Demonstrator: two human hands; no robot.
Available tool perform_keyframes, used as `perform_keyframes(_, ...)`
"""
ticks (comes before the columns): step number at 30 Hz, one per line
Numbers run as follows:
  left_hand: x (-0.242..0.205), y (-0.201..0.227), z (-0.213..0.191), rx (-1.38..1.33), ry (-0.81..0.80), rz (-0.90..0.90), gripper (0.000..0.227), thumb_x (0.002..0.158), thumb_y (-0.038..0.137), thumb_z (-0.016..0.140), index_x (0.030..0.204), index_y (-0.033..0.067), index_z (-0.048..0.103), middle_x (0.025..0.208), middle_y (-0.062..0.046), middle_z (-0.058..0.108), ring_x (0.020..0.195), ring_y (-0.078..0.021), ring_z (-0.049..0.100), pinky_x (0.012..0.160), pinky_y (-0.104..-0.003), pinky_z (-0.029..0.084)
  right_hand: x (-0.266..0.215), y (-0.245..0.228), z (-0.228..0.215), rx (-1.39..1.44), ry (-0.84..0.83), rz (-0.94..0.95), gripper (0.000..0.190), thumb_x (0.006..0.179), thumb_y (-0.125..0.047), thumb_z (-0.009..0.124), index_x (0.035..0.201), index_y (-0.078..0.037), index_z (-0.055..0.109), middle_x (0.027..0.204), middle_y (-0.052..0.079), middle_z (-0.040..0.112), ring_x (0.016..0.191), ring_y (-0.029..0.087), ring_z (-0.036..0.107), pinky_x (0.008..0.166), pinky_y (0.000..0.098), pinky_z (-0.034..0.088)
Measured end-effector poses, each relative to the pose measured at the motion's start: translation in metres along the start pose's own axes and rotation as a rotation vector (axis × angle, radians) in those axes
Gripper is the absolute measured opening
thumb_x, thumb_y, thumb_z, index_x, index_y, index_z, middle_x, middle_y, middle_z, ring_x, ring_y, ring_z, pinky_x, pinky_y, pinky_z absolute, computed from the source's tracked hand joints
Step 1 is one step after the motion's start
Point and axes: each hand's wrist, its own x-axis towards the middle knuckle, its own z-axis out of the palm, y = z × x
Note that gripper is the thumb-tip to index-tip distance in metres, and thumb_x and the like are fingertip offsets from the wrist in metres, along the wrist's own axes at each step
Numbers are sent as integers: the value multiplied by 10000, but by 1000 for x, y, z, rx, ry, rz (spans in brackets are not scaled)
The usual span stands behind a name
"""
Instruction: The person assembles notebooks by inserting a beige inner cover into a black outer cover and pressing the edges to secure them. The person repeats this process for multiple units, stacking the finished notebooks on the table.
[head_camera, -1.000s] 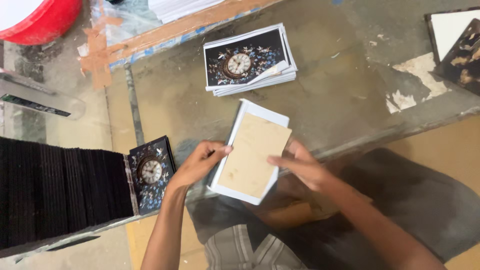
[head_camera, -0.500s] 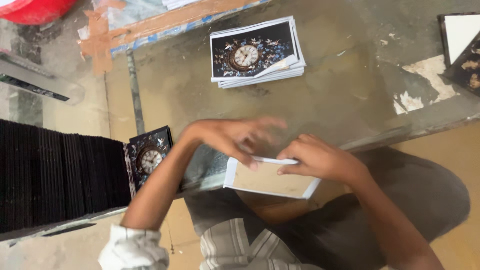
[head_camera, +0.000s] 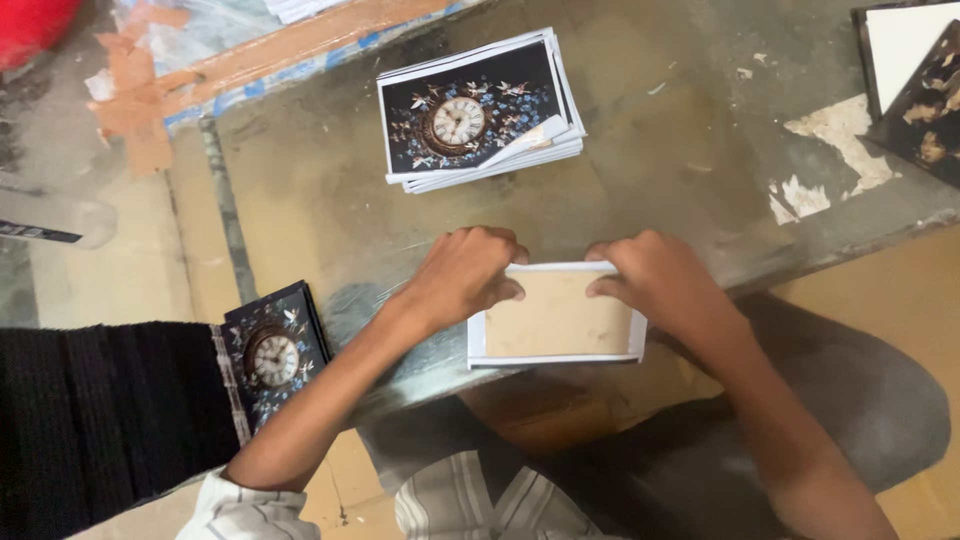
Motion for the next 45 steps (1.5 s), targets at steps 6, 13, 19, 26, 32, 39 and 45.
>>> perform_keyframes(6, 3, -12, 27, 1, 149, -5, 226, 817, 150, 773, 1022, 59, 757, 1049, -82, 709, 1038, -325, 656, 829, -465, 534, 6, 2, 5, -178, 204, -26, 360, 740, -433, 807, 951, -142, 783, 775, 137, 723, 799, 362, 665, 826, 465, 499)
perform_keyframes(13, -4, -19, 48, -88, 279, -23, 245, 833, 134, 758, 1063, 51, 756, 1097, -88, 696, 1033, -317, 647, 858, -443, 531, 0, 15, 7, -184, 304, -87, 382, 735, -470, 798, 884, -125, 726, 860, 31, 753, 842, 264, 664, 835, 424, 468)
perform_keyframes(19, -6, -19, 48, -106, 275, -44, 217, 849, 134, 754, 1050, 54, 759, 1102, -83, 697, 1037, -315, 639, 861, -439, 530, -2, 25, -16, -160, 144, -72, 145, 812, -267, 758, 894, -150, 730, 878, -4, 741, 902, 243, 636, 804, 402, 473)
perform_keyframes(26, -15, -21, 49, -76, 346, -60, 207, 847, 140, 759, 1035, 53, 767, 1075, -74, 704, 1003, -309, 642, 869, -434, 531, -3, 22, -13, -68, 170, -62, 103, 887, -136, 686, 980, -106, 719, 935, 53, 732, 947, 277, 655, 799, 412, 527)
perform_keyframes(32, -17, -23, 62, -4, 419, -11, 157, 839, 108, 761, 983, 48, 774, 1061, -71, 707, 986, -302, 648, 885, -440, 523, -5, 26, -23, -338, 206, 74, 207, 862, -35, 653, 1046, -97, 724, 993, 77, 733, 1015, 298, 668, 845, 419, 546)
perform_keyframes(39, -22, -18, 72, 92, 514, 28, 193, 831, 73, 743, 1015, 64, 798, 1059, -52, 692, 983, -271, 643, 878, -421, 521, 4, -9, 26, -53, 111, -322, 758, 898, -326, 705, 1500, 24, 405, 1545, 203, 435, 1432, 374, 394, 1174, 497, 291)
perform_keyframes(45, -23, -3, 75, 172, 489, -13, 324, 827, 109, 730, 1148, 64, 720, 1241, -172, 634, 1146, -359, 614, 971, -452, 497, -19, -12, 72, -178, 70, -245, 710, 898, -344, 662, 1482, -2, 447, 1557, 146, 456, 1452, 324, 396, 1189, 456, 308)
